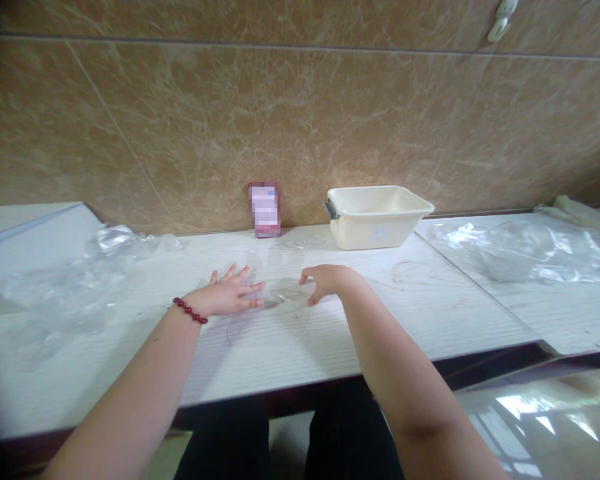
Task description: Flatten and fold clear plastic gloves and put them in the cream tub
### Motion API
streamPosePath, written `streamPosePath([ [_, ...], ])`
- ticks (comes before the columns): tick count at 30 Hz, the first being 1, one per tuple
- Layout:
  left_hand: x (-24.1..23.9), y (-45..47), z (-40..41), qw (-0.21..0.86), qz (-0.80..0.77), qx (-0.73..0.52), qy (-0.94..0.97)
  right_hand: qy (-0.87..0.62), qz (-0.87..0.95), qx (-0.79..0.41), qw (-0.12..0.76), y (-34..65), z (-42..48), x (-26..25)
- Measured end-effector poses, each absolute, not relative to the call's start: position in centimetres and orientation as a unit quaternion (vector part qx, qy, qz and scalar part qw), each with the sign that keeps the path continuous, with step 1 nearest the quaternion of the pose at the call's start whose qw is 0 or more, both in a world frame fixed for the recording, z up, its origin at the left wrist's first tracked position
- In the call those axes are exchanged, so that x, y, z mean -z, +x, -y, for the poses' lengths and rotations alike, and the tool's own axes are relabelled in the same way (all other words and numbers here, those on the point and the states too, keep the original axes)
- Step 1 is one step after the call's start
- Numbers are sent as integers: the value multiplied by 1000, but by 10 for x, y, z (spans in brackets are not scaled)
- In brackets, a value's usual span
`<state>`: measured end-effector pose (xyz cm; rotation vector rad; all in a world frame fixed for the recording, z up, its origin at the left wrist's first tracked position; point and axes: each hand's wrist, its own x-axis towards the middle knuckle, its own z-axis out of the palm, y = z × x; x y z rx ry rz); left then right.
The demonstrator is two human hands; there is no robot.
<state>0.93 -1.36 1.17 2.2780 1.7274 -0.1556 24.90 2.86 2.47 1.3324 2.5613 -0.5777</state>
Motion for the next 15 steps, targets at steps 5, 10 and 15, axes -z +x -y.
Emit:
streamPosePath([
  [5, -11, -14, -4, 42, -660, -64, 748, 450, -866, 192, 102, 248, -28, -26],
  [10, -2, -43, -22, 17, -789, -78, 609, 448, -866, 195, 107, 248, -29, -27],
  [15, 8, -47, -28, 34, -829, -105, 548, 444, -867, 199, 106, 248, -28, -29],
])
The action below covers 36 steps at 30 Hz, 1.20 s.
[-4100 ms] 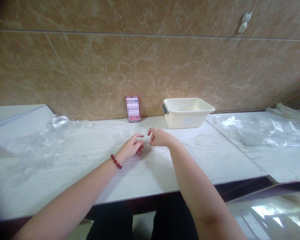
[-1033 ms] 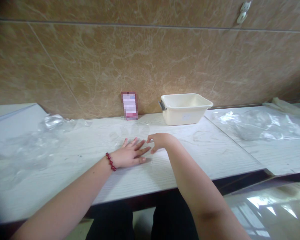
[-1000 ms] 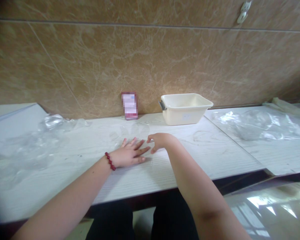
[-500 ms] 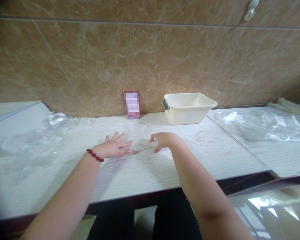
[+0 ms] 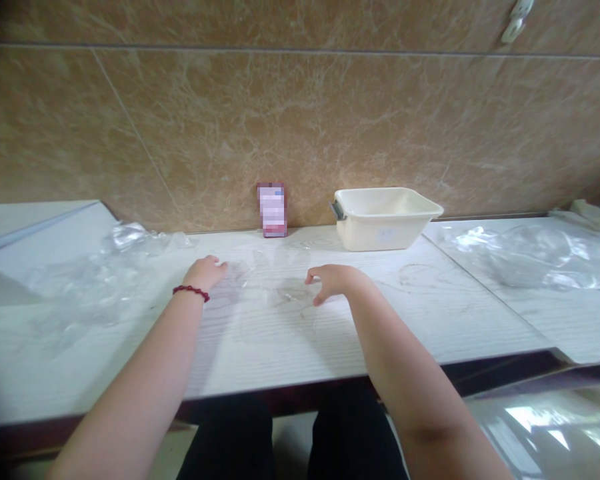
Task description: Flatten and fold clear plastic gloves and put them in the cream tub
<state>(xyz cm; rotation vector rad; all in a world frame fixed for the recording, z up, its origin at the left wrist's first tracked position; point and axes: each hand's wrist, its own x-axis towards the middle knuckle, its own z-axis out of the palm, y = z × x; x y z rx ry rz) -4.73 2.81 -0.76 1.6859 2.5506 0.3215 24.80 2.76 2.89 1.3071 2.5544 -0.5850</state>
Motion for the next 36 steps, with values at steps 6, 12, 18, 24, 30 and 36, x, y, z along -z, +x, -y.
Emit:
streamPosePath([
  [6, 13, -28, -30, 21, -843, -147, 518, 445, -865, 203, 110, 248, -27, -29],
  [12, 17, -20, -28, -10, -808, -177, 561, 451, -864, 202, 98, 248, -27, -28],
  [18, 17, -17, -30, 7, -752, -245, 611, 444, -869, 193, 96, 247, -27, -28],
  [24, 21, -19, -33, 135, -700, -360, 602, 443, -872, 183, 98, 245, -22, -33],
  [30, 26, -28, -32, 233, -626, -372, 645, 440, -873, 188, 94, 244, -20, -37],
  [36, 30, -28, -33, 271, -551, -408, 675, 478, -865, 148, 46, 241, -23, -37],
])
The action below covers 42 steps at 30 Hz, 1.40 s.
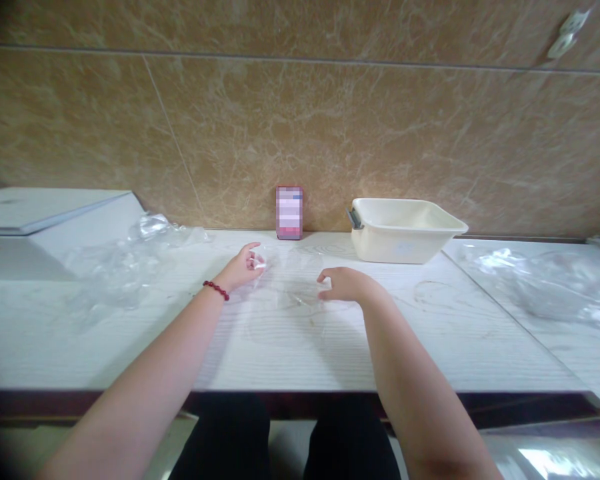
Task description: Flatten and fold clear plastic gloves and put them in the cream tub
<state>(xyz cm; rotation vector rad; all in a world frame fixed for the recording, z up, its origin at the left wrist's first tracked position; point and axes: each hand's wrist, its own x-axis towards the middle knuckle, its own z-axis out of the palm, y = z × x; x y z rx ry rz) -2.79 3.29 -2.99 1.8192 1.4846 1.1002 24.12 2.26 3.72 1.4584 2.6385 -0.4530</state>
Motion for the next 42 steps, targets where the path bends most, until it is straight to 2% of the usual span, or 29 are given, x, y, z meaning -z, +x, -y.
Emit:
streamPosePath([
  [5, 29, -28, -34, 318, -511, -419, 680, 528, -841, 71, -96, 233, -28, -27],
  [9, 29, -27, -34, 313, -499, -429, 685, 510, -830, 61, -217, 216, -26, -20],
  [13, 27, -24, -32, 306, -484, -424, 702, 470, -836, 85, -270, 192, -22, -12],
  [24, 22, -16, -29, 283, -472, -382, 743, 470, -846, 119, -222, 166, -25, 1],
  [30, 20, -21, -31, 316, -473, -380, 729, 435, -868, 104, -217, 175, -31, 2],
  [37, 18, -37, -35, 174, -525, -303, 776, 436, -883, 96, -143, 187, -36, 2],
  [42, 17, -43, -31, 132, -537, -201, 808, 429, -891, 92, -117, 186, -34, 1],
])
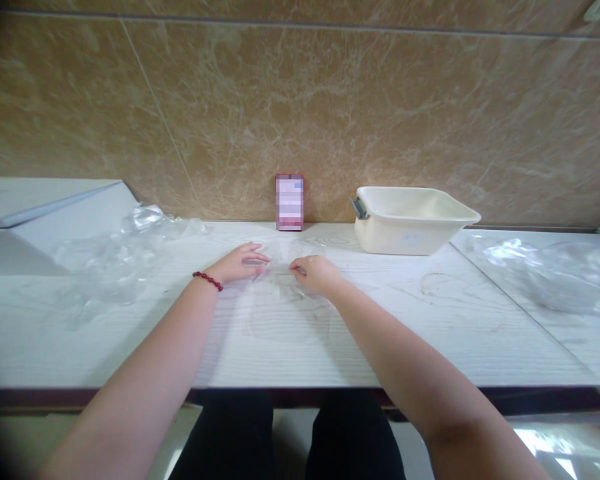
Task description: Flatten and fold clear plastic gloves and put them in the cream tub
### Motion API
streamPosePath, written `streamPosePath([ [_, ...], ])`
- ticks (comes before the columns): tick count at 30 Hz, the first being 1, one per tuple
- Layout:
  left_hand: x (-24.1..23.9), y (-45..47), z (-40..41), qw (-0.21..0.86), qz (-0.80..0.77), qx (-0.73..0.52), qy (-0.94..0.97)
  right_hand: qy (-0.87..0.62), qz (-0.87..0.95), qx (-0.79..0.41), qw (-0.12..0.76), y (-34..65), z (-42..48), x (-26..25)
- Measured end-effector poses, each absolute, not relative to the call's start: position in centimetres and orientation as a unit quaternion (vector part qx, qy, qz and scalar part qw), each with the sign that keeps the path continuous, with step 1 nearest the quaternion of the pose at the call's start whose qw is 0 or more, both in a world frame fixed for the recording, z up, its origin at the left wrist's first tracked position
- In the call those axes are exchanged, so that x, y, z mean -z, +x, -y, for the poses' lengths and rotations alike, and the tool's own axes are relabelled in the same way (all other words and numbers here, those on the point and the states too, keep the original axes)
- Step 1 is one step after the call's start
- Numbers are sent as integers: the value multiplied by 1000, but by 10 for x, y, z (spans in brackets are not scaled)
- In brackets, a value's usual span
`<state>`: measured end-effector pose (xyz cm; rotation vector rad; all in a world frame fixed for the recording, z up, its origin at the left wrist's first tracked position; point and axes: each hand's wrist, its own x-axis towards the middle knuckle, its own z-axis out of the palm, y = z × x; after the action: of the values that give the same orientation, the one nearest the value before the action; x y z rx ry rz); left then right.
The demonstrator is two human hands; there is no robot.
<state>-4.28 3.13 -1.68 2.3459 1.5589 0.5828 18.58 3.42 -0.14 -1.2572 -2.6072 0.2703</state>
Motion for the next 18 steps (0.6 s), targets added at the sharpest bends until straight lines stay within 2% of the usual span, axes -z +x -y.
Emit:
streamPosePath([
  [6, 13, -43, -30, 133, -582, -64, 800, -424, 895, -66, 121, 186, -35, 3],
  [18, 12, -46, -29, 135, -596, -22, 791, -411, 898, -36, 152, 188, -42, 8],
])
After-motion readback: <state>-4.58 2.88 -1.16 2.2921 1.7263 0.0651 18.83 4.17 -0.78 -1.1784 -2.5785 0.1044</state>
